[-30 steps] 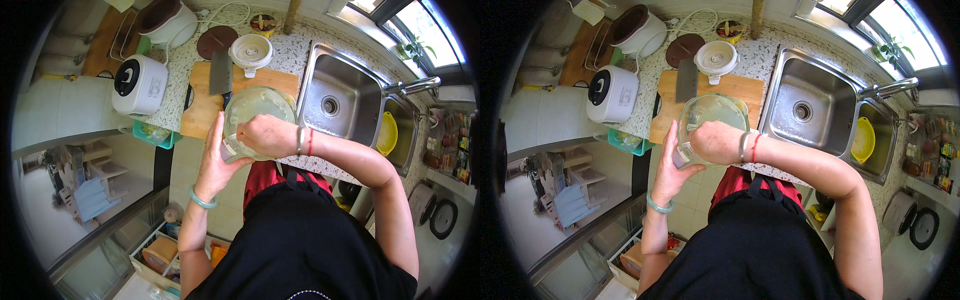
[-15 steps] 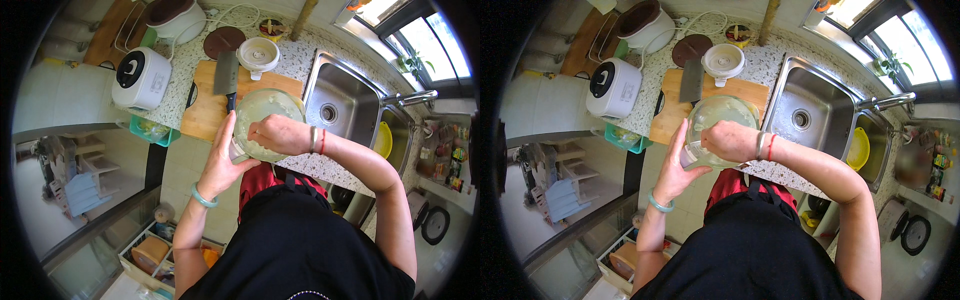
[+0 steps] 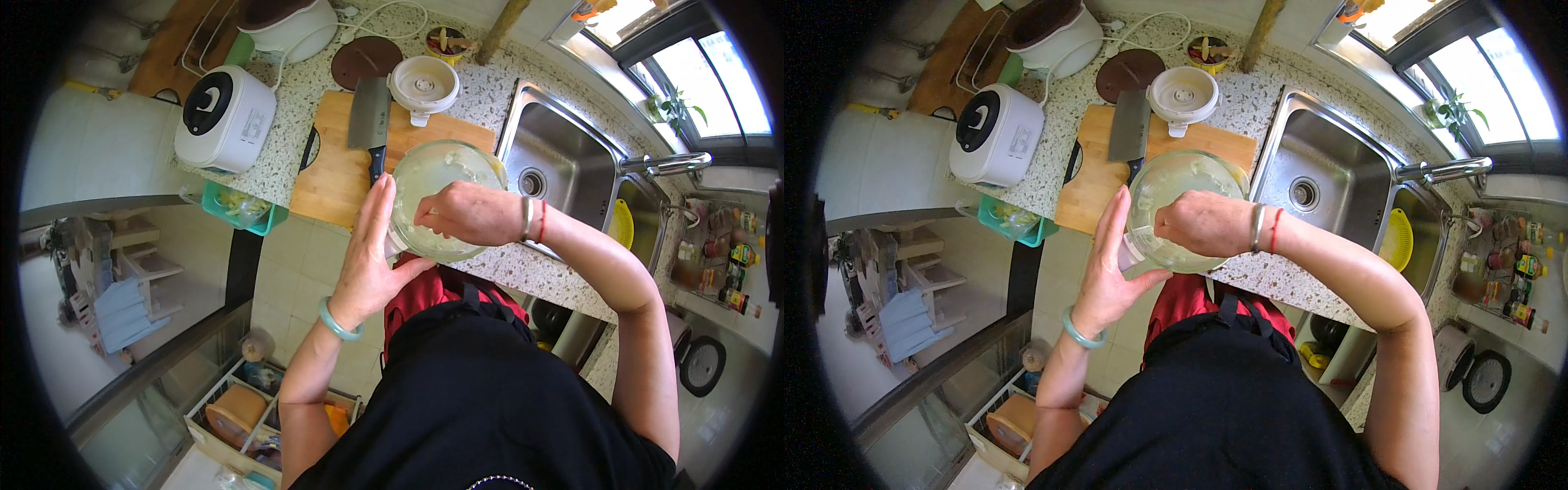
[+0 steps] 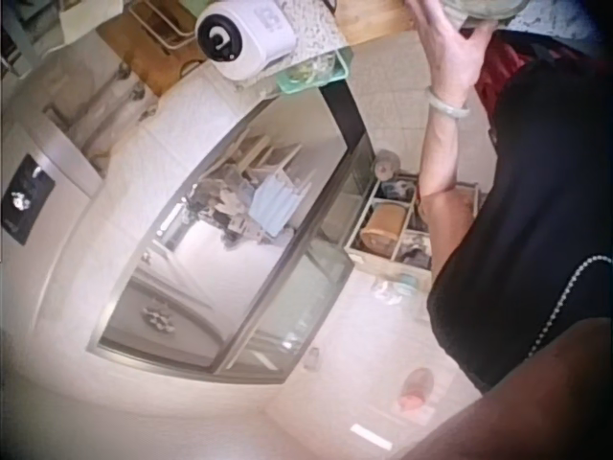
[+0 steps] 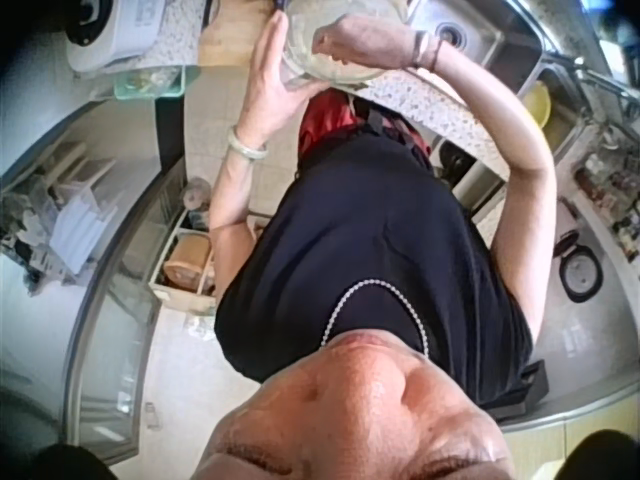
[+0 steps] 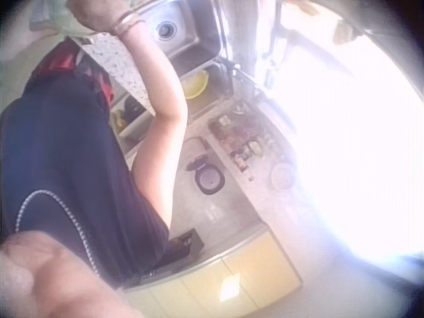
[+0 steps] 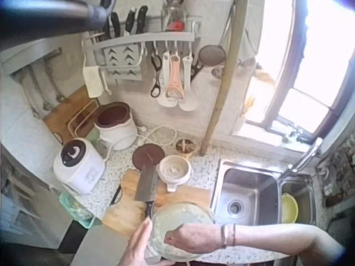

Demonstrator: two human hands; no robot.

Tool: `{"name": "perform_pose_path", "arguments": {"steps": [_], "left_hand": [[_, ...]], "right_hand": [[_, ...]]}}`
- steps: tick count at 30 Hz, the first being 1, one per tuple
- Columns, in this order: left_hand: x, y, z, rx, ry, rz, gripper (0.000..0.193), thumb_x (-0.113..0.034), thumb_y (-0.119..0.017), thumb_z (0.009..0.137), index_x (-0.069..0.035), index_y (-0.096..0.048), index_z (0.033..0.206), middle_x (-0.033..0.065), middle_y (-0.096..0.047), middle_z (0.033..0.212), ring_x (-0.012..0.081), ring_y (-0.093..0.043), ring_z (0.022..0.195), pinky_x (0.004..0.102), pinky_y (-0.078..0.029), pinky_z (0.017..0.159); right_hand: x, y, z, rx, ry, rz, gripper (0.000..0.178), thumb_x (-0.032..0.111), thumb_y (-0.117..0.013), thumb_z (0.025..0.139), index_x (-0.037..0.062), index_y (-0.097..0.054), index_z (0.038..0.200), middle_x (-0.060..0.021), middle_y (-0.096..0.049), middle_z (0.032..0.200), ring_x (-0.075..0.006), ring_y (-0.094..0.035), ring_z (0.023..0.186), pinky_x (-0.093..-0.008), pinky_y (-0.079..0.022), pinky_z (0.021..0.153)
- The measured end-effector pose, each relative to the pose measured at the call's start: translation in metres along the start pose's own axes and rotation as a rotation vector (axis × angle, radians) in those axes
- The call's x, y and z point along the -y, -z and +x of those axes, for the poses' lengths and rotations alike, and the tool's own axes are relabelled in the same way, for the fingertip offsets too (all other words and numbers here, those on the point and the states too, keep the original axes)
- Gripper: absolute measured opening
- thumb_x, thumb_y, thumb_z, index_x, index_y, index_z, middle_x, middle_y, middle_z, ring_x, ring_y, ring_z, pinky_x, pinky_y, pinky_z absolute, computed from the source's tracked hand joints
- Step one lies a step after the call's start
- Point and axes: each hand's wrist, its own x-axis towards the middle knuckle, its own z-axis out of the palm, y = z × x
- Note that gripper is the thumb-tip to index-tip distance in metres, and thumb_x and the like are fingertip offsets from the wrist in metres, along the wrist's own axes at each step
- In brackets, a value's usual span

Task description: The person stirs a white liquid mixture in a glass bowl with a spoon. They then move to the stove, use a spatula to transfer cooked corn cobs and eggs from a wok into a green bowl, and finally wash the wok in the sink.

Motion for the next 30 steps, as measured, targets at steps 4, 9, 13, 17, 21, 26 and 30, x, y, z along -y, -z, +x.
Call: {"name": "perform_pose_path", "arguments": {"steps": [4, 9, 13, 17, 21, 26, 30], "left_hand": [[-0.001, -0.001, -0.005, -0.035, 0.031, 0.046, 0.112, -0.028, -0.087, 0.07, -0.003, -0.019, 0.156, 0.0203, -0.023, 0.16, 0.0357, -0.026, 0.147, 0.0473, -0.026, 0.117], [-0.011, -0.001, -0.003, -0.036, 0.017, 0.293, 0.109, -0.045, -0.08, 0.074, -0.004, -0.02, 0.156, 0.0176, -0.023, 0.16, 0.0321, -0.025, 0.148, 0.0545, -0.019, 0.116], [-0.013, -0.006, 0.002, -0.003, 0.001, 0.304, 0.109, -0.044, -0.08, 0.074, -0.004, -0.021, 0.156, 0.0179, -0.024, 0.16, 0.032, -0.025, 0.148, 0.0548, -0.018, 0.116], [-0.008, -0.007, 0.003, -0.008, -0.026, 0.212, 0.11, -0.04, -0.083, 0.072, -0.003, -0.022, 0.155, 0.0207, -0.024, 0.159, 0.0354, -0.026, 0.147, 0.0518, -0.021, 0.116], [-0.009, -0.005, 0.002, -0.016, -0.012, 0.199, 0.113, -0.034, -0.087, 0.068, -0.003, -0.023, 0.155, 0.0222, -0.024, 0.159, 0.0391, -0.029, 0.145, 0.0475, -0.026, 0.116], [-0.009, -0.005, 0.003, -0.015, -0.036, 0.205, 0.113, -0.029, -0.089, 0.067, -0.003, -0.022, 0.155, 0.0227, -0.024, 0.159, 0.0395, -0.028, 0.145, 0.047, -0.026, 0.116], [-0.01, -0.005, 0.006, -0.003, -0.078, 0.194, 0.113, -0.029, -0.089, 0.067, -0.003, -0.022, 0.155, 0.0223, -0.024, 0.159, 0.0396, -0.028, 0.145, 0.047, -0.027, 0.115]], "right_hand": [[0.043, 0.032, -0.023, -0.068, -0.062, 0.143, 0.021, 0.014, -0.057, 0.095, -0.0037, -0.061, 0.105, -0.0222, -0.067, 0.084, -0.0396, -0.066, 0.082, -0.0443, -0.052, 0.074], [0.065, 0.046, -0.046, -0.037, 0.024, 0.074, 0.017, 0.008, -0.059, 0.093, -0.0021, -0.064, 0.106, -0.0186, -0.069, 0.088, -0.0359, -0.068, 0.083, -0.0416, -0.054, 0.076], [0.034, 0.013, -0.029, -0.066, -0.067, 0.058, 0.019, 0.016, -0.057, 0.094, -0.0014, -0.064, 0.098, -0.0208, -0.067, 0.084, -0.038, -0.067, 0.082, -0.0442, -0.053, 0.074], [0.011, 0.002, -0.014, 0.013, -0.139, 0.02, 0.021, 0.017, -0.055, 0.098, -0.0002, -0.065, 0.106, -0.0202, -0.068, 0.09, -0.0362, -0.067, 0.087, -0.0425, -0.053, 0.077], [0.052, 0.037, -0.041, -0.094, -0.029, 0.145, 0.018, 0.013, -0.057, 0.096, -0.0016, -0.064, 0.104, -0.0198, -0.068, 0.09, -0.0363, -0.067, 0.083, -0.0421, -0.054, 0.077], [0.064, 0.043, -0.05, -0.045, -0.038, 0.064, 0.017, 0.011, -0.058, 0.094, -0.0024, -0.064, 0.102, -0.0185, -0.067, 0.088, -0.0348, -0.067, 0.087, -0.0426, -0.053, 0.077], [0.013, -0.006, -0.023, -0.002, -0.073, -0.056, 0.015, 0.012, -0.056, 0.092, -0.0018, -0.061, 0.091, -0.0212, -0.064, 0.079, -0.0376, -0.066, 0.078, -0.0442, -0.053, 0.071]]}}
